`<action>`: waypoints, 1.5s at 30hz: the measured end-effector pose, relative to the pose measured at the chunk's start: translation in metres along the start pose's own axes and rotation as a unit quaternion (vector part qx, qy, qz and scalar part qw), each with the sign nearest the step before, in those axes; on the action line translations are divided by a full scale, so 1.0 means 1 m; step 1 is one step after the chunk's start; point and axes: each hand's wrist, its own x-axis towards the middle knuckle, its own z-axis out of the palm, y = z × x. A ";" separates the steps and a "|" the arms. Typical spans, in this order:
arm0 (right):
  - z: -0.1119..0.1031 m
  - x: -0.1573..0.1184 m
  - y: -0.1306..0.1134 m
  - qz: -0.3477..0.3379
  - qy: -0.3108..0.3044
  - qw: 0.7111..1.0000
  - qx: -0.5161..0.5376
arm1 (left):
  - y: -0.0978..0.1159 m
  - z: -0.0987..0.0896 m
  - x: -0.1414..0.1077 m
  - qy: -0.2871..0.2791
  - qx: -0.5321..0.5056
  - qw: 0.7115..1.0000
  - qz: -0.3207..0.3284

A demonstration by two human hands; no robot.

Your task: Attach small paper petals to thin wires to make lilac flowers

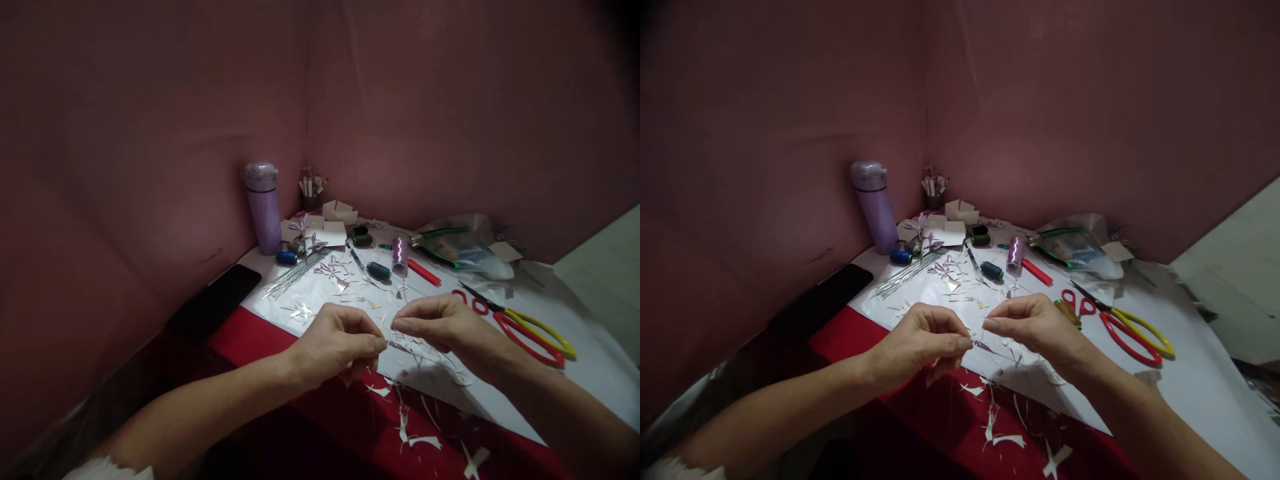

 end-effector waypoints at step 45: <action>0.023 -0.003 0.014 0.014 -0.004 0.994 0.111 | 0.002 -0.001 -0.001 0.075 0.022 0.993 0.088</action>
